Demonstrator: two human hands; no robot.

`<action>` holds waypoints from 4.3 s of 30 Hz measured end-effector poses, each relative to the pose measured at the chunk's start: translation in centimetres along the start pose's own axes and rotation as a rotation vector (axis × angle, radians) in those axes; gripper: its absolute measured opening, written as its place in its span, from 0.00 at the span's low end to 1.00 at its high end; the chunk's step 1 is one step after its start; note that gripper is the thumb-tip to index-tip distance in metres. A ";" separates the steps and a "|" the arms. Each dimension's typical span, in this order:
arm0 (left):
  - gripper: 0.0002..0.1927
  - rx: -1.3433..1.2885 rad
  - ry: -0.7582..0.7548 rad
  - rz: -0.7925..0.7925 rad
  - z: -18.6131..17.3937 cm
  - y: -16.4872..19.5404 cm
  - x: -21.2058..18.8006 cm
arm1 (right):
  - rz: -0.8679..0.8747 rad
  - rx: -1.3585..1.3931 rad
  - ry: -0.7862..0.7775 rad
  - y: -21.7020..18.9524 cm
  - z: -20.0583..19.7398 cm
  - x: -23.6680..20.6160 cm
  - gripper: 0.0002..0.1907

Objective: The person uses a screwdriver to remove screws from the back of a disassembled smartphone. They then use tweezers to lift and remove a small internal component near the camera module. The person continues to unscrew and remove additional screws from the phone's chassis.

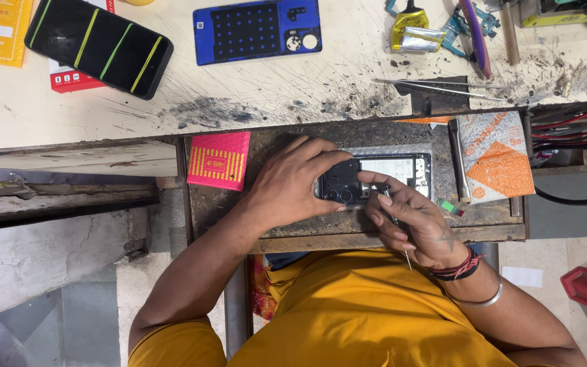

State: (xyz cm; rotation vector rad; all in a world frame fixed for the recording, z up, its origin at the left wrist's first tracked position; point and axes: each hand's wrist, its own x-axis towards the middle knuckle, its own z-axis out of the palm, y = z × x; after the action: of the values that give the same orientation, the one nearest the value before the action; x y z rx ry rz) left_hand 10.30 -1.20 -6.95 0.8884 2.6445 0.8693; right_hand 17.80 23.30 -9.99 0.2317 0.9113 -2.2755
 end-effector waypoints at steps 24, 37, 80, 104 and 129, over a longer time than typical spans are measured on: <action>0.41 0.161 0.117 0.217 1.2 -1.4 -0.8 | 0.012 -0.122 0.071 0.3 -0.2 0.4 0.27; 0.42 0.259 0.076 0.271 1.7 -1.4 -0.6 | 0.008 -0.148 0.081 0.2 -0.1 0.5 0.27; 0.47 0.265 0.045 0.238 2.4 -1.9 -0.7 | -0.907 -0.628 0.135 1.2 1.8 -1.8 0.07; 0.53 0.306 0.056 0.267 1.7 -1.9 -1.1 | -1.025 -1.099 -0.015 0.6 3.1 2.0 0.06; 0.32 0.398 0.577 0.047 -9.7 -1.7 2.0 | -1.117 -0.377 0.359 1.1 -6.4 -2.4 0.15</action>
State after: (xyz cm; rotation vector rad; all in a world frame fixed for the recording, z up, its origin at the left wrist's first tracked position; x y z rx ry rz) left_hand 4.27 -5.62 -0.20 0.8876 3.3960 0.6977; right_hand 19.83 28.30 -14.39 -0.0838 2.0023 -2.9915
